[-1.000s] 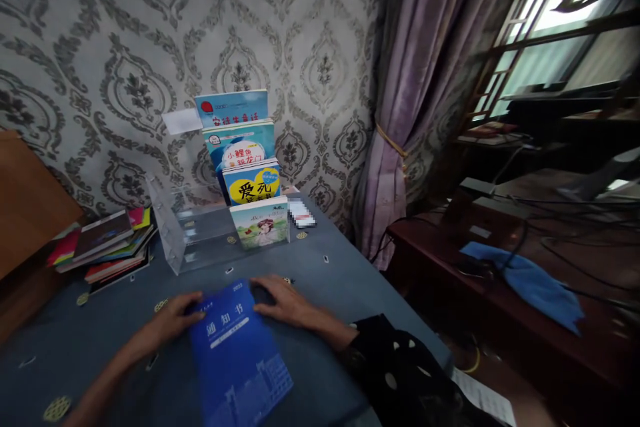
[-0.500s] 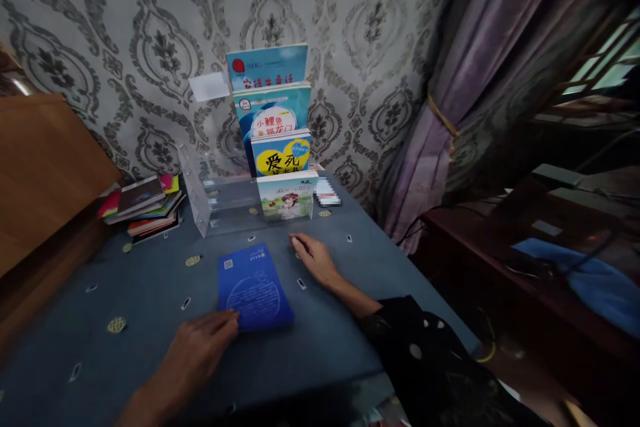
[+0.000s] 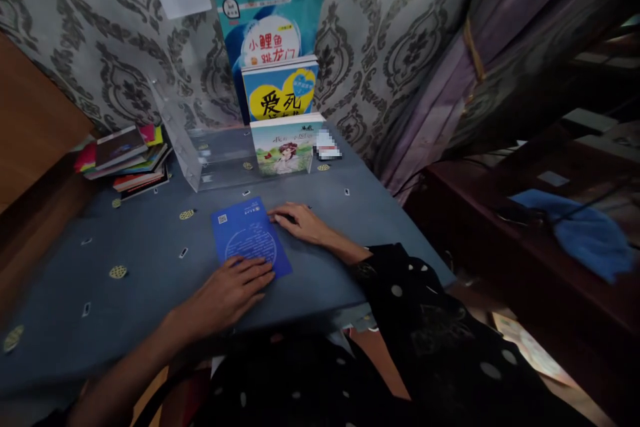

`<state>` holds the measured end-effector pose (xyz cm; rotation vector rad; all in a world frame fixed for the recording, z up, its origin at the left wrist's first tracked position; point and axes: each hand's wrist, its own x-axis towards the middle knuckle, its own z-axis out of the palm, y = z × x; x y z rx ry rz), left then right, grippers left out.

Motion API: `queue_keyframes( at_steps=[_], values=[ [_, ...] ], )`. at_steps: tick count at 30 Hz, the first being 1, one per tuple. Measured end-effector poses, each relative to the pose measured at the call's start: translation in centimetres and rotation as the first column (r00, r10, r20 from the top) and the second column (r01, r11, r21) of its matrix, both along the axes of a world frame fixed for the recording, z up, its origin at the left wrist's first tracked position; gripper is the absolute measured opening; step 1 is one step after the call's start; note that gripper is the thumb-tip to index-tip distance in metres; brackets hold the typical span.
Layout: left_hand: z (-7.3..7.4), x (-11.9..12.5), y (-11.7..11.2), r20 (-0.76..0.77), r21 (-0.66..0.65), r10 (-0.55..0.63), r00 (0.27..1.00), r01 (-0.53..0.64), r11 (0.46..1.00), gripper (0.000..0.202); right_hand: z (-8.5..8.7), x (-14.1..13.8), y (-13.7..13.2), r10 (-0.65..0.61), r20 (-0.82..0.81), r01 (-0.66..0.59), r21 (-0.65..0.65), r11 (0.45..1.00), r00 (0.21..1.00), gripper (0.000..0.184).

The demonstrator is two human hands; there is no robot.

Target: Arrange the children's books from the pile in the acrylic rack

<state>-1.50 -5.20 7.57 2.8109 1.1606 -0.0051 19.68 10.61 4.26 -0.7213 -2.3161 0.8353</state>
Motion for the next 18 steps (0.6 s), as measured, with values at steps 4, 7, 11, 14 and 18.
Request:
queue_keyframes(
  at_steps=[4, 7, 11, 14, 18],
  values=[
    [0.2, 1.1, 1.5, 0.000, -0.068, -0.094, 0.996, 0.093, 0.993, 0.045, -0.1, 0.0, 0.0, -0.002, 0.012, 0.002, 0.021, 1.000, 1.000, 0.028],
    [0.2, 1.5, 2.2, 0.002, -0.097, -0.084, 0.997, 0.083, 0.992, 0.046, -0.1, 0.0, 0.0, -0.006, 0.036, 0.004, 0.049, 0.999, 0.999, 0.027],
    [-0.1, 1.7, 3.1, 0.029, -0.103, -0.049, 0.998, 0.051, 0.993, 0.047, -0.1, 0.0, -0.1, -0.020, 0.055, 0.017, 0.068, 0.998, 0.998, 0.027],
    [-0.1, 1.9, 3.9, 0.046, -0.094, -0.020, 0.999, 0.024, 0.995, 0.046, -0.1, 0.0, -0.2, -0.024, 0.051, 0.020, 0.073, 0.997, 0.998, 0.027],
    [0.3, 1.9, 4.6, 0.035, -0.073, -0.031, 0.999, 0.033, 0.997, 0.041, -0.1, 0.0, -0.3, -0.015, 0.041, 0.012, 0.084, 0.996, 0.999, 0.029]
  ],
)
